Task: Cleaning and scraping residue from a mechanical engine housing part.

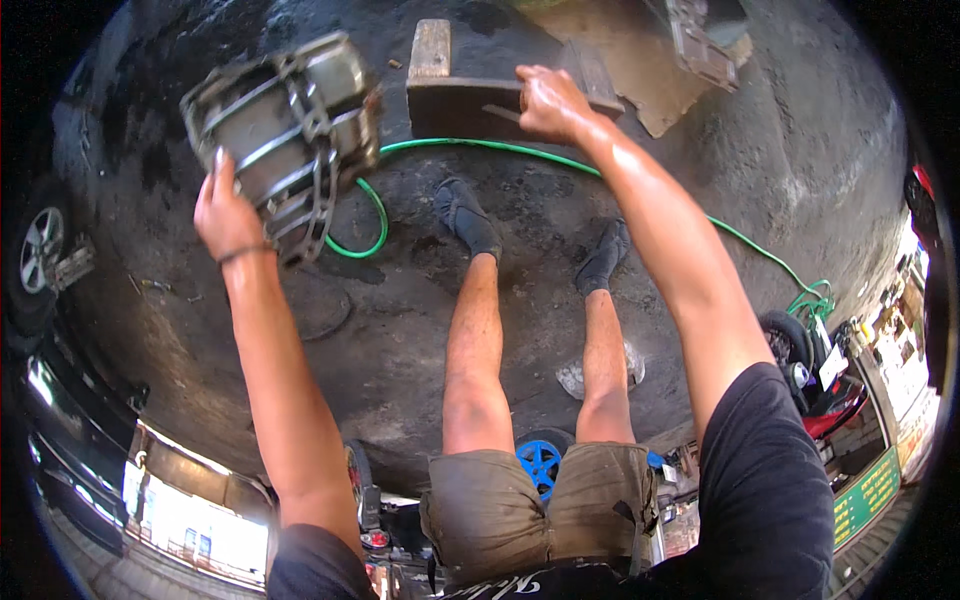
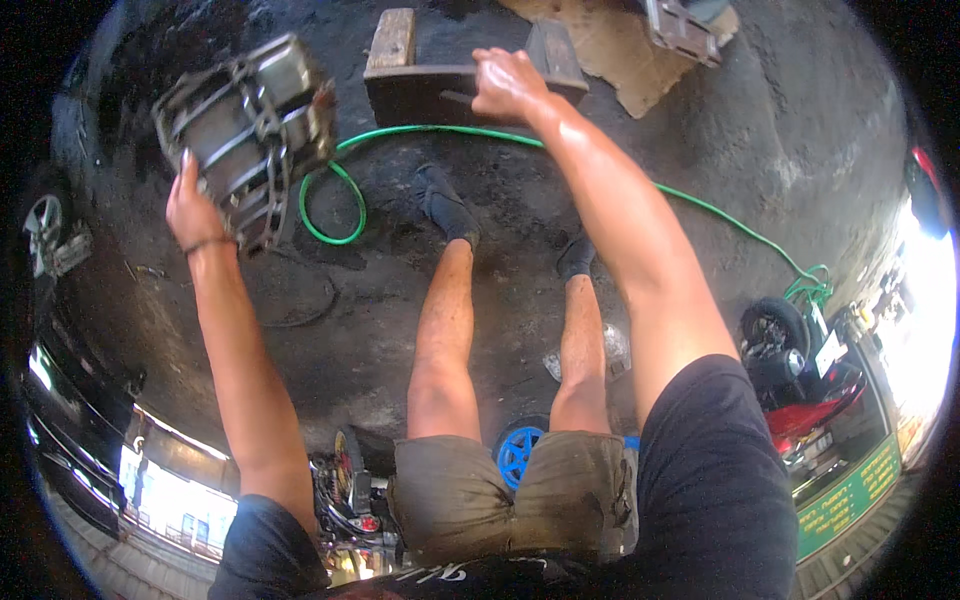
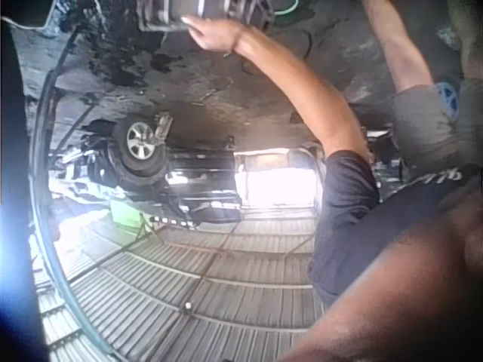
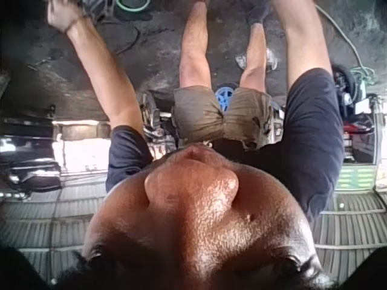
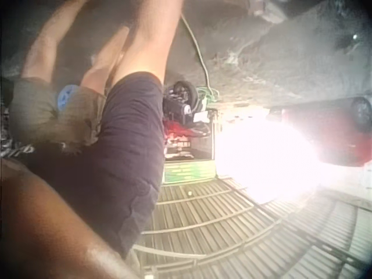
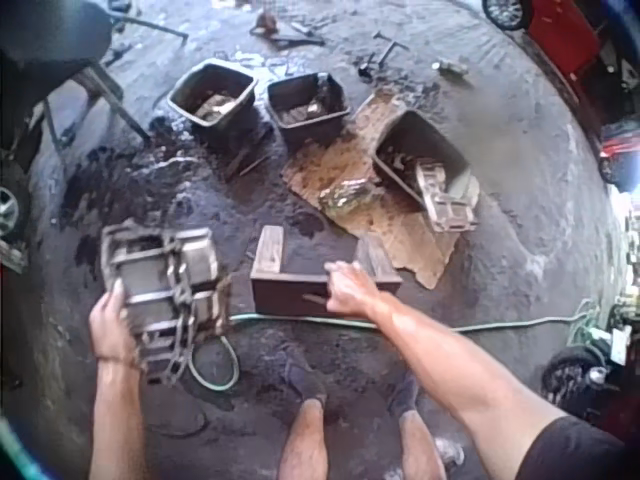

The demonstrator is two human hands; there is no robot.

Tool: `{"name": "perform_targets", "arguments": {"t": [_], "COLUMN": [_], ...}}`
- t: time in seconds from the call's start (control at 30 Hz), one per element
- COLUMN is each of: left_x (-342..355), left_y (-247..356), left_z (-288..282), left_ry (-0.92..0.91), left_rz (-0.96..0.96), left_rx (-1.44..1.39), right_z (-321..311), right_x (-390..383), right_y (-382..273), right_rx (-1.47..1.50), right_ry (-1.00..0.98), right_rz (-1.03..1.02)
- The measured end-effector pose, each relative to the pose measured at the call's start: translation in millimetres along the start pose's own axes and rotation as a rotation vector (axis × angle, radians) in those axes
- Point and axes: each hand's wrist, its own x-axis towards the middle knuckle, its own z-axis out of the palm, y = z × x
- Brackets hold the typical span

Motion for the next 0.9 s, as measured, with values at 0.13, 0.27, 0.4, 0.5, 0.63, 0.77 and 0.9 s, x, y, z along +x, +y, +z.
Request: {"name": "perform_targets", "arguments": {"t": [0.13,0.27,0.4,0.5,0.63,0.77,0.9], "left_x": [-54.2,-100.0,-130.3,-144.2,-144.8,-164.6,-188.9], "left_y": [9.3,-13.0,-9.6,-11.3,-7.6,2.3,15.8], "left_z": [-42.4,-64.6,-71.7,-83.3,-77.3,-53.4,-42.0], "left_ry": [-0.015,0.015,-0.015,0.000,-0.042,-0.169,-0.339], "left_rz": [0.179,0.249,0.197,0.043,-0.026,-0.181,-0.214], "left_rx": [0.087,0.248,0.190,0.153,0.129,-0.117,-0.187], "right_z": [-22.8,-24.1,22.3,85.9,156.7,194.7,226.4], "right_x": [-88.6,-180.5,-260.7,-297.3,-332.3,-328.8,-337.5], "right_y": [6.3,-4.7,6.9,6.6,-28.8,-53.1,-92.5], "right_rx": [0.079,0.405,0.459,0.614,0.716,0.740,0.656], "right_ry": [0.158,-0.143,-0.193,-0.264,-0.265,-0.488,-0.479], "right_rz": [-0.044,0.277,0.263,0.342,0.395,0.386,0.211]}}
